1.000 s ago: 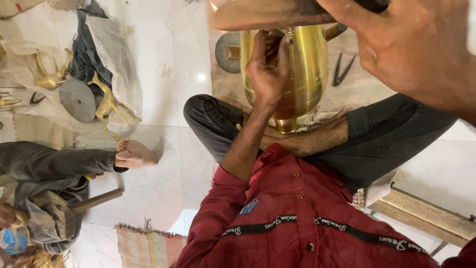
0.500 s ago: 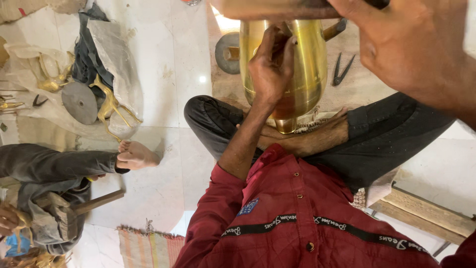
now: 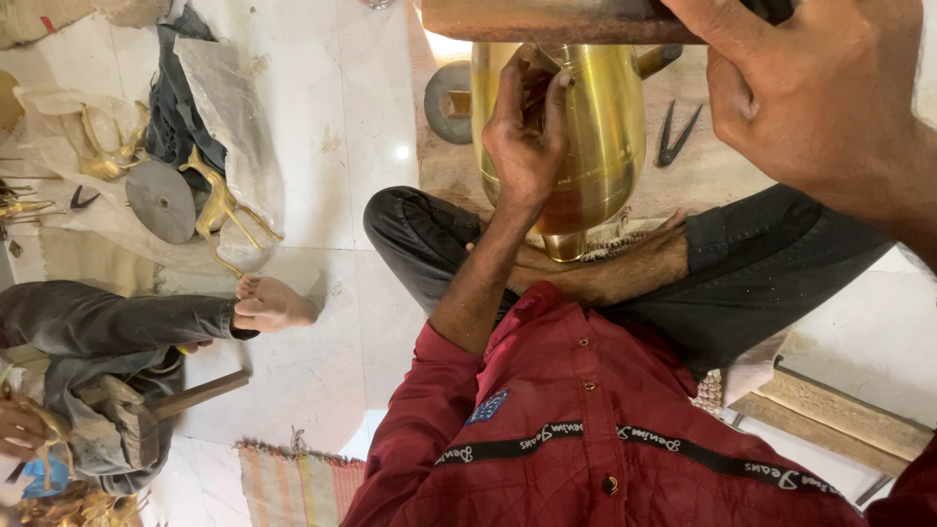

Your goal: The person sits cross-legged on the floor with a brass vessel held in their lap and decorates its surface by hand. They hold a small punch against the brass with one hand and strike it with a wooden mallet held in the other, working around the vessel's body and repositioning the punch repeatedly.

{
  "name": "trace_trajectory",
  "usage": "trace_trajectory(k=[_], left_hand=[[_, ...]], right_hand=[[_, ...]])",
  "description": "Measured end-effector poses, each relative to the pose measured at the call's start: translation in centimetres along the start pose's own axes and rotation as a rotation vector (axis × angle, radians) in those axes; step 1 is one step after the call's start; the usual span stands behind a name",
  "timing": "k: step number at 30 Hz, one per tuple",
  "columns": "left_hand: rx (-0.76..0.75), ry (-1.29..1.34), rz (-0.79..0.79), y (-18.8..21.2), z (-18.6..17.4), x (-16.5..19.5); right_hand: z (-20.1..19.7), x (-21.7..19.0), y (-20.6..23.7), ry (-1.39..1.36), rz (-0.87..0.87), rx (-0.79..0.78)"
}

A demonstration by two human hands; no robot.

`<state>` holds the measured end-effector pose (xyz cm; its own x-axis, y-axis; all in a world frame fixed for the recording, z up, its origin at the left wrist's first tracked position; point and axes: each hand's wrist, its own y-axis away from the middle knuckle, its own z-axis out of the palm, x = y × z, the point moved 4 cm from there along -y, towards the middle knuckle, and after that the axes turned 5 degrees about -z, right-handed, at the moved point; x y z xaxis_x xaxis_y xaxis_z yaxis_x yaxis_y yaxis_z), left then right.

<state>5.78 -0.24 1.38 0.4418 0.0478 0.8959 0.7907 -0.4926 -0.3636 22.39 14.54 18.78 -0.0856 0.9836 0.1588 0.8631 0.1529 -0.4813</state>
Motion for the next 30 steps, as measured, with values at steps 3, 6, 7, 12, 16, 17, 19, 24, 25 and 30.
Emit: trace_trajectory(k=[3,6,7,12,16,17,19,24,25,30], left_hand=[[0.037,-0.005,-0.046,0.1,0.1,-0.2],[0.044,-0.050,-0.033,0.1,0.4,0.0],[0.048,-0.060,-0.028,0.2,0.5,0.2],[0.054,-0.081,-0.010,0.3,0.3,1.1],[0.023,-0.093,-0.033,0.1,0.2,1.4],[0.034,-0.078,-0.030,-0.1,0.2,1.4],[0.041,-0.075,-0.028,-0.4,0.3,1.6],[0.032,-0.109,-0.065,-0.7,0.1,2.6],[0.025,-0.088,-0.084,-0.6,0.0,2.7],[-0.015,-0.038,-0.106,-1.0,-0.2,2.5]], right_hand=[[-0.1,-0.1,-0.4,0.028,-0.019,-0.002],[-0.1,-0.2,-0.8,0.033,-0.017,-0.004],[-0.1,-0.2,-0.9,0.027,-0.024,0.007],[0.7,0.1,-0.6,0.070,-0.081,-0.006],[1.6,0.3,-0.2,0.050,-0.088,-0.041],[1.7,0.4,-0.4,0.015,-0.074,-0.023],[1.7,0.4,-0.9,-0.054,-0.037,-0.001],[1.3,0.3,-2.4,-0.024,0.017,-0.108],[1.7,0.4,-2.4,-0.250,0.138,-0.152],[2.1,0.2,-1.6,0.121,-0.003,-0.110]])
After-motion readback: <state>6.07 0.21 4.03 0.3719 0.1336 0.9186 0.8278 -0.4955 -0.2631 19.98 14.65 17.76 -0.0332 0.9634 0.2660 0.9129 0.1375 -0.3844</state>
